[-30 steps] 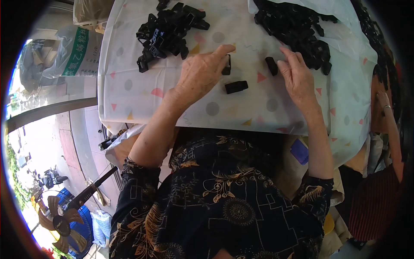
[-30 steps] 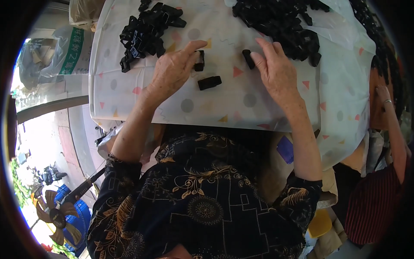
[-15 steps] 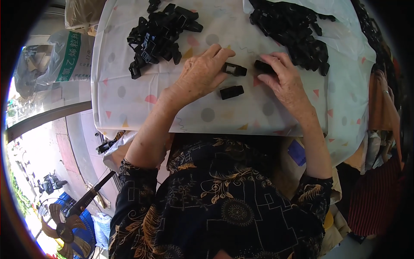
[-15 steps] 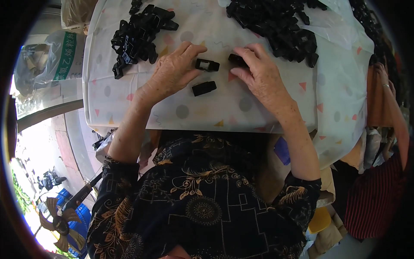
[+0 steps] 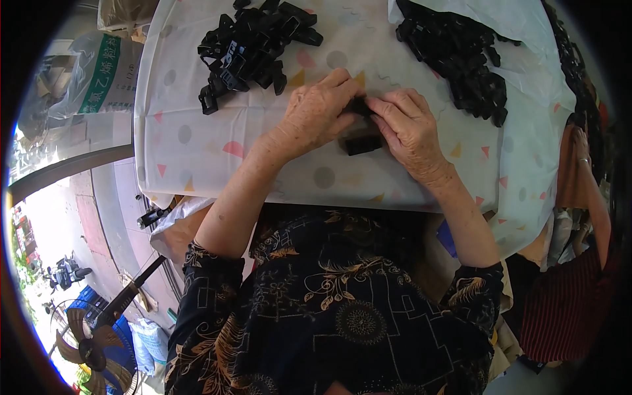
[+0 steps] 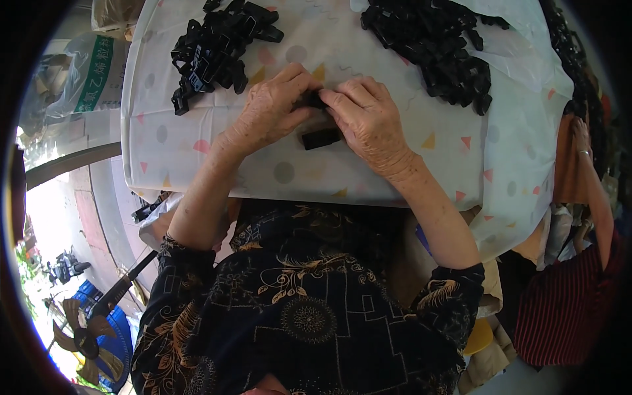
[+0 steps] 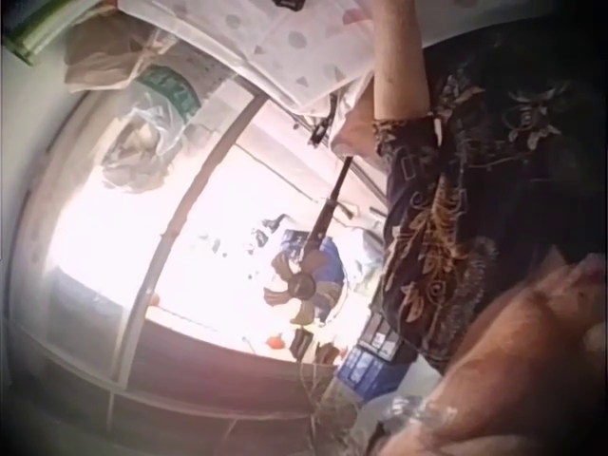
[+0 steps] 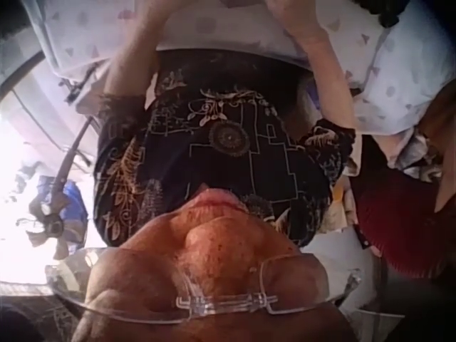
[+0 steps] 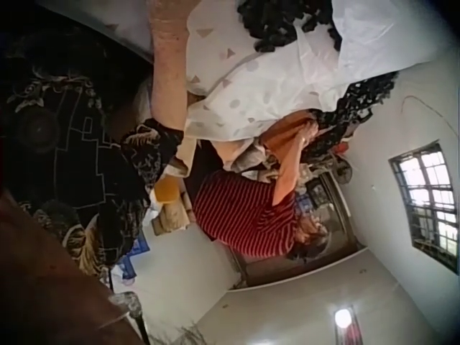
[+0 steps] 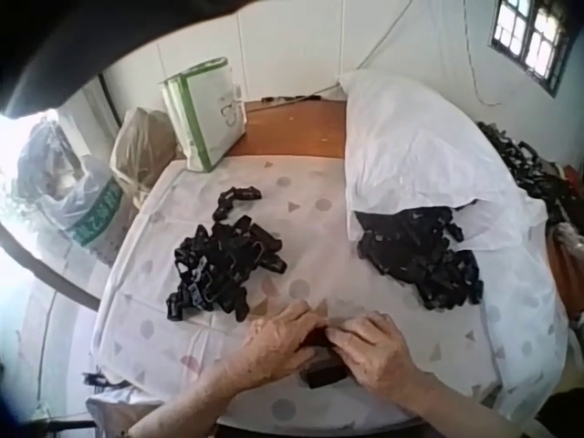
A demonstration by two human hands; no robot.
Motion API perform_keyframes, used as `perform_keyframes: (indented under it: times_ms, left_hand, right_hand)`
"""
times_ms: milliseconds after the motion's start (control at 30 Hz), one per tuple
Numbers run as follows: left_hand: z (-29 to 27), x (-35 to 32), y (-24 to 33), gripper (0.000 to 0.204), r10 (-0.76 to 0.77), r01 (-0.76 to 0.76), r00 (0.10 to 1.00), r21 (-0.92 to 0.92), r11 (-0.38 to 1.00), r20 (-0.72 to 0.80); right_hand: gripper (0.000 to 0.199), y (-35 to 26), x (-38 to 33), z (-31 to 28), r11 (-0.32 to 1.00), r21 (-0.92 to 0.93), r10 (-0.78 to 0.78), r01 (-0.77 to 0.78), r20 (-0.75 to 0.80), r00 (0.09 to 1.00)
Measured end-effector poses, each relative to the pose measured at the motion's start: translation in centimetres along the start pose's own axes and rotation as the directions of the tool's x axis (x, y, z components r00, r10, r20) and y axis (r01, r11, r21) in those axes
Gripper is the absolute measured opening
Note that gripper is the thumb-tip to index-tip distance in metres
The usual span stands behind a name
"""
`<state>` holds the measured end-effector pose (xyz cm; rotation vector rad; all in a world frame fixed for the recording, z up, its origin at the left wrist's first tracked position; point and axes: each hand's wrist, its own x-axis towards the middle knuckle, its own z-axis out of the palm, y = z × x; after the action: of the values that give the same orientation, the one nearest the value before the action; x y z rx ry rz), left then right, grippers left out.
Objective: Sorting and organizing small black plastic buckles or components on a workbench.
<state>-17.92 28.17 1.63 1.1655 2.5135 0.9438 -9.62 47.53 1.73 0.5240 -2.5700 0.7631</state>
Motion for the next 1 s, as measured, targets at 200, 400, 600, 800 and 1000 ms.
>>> perform_keyframes:
  times_ms: [200, 400, 600, 800, 1000]
  left_hand:
    - [-0.1, -0.3, 0.1, 0.030, 0.009, -0.011, 0.999, -0.035, 0.999, -0.047]
    - [-0.3, -0.4, 0.0, 0.029, -0.011, 0.011, 0.999, -0.008, 1.000, -0.030]
    - [0.1, -3.5, 1.0, 0.033, 0.131, -0.130, 0.991, 0.091, 0.987, -0.005]
    - [-3.1, -6.1, -2.2, 0.032, -0.245, 0.278, 0.889, 0.031, 0.960, -0.386]
    - [-5.7, -4.0, -3.4, 0.029, 0.068, 0.135, 0.939, 0.542, 0.829, -0.337]
  right_hand:
    - [0.039, 0.2, -1.0, 0.6, 0.971, -0.217, -0.102, 0.102, 0.009, 0.995]
    - [0.044, 0.2, -1.5, -0.3, 0.981, -0.166, -0.087, 0.095, 0.058, 0.995]
    - [0.040, 4.4, -3.5, -4.1, 0.930, -0.336, 0.111, -0.152, -0.140, 0.984]
    - [0.039, 8.6, -5.0, -7.6, 0.756, -0.638, 0.231, -0.150, 0.045, 0.972]
    - [0.029, 7.4, -4.4, -8.0, 0.877, -0.457, 0.173, -0.149, 0.011, 0.985]
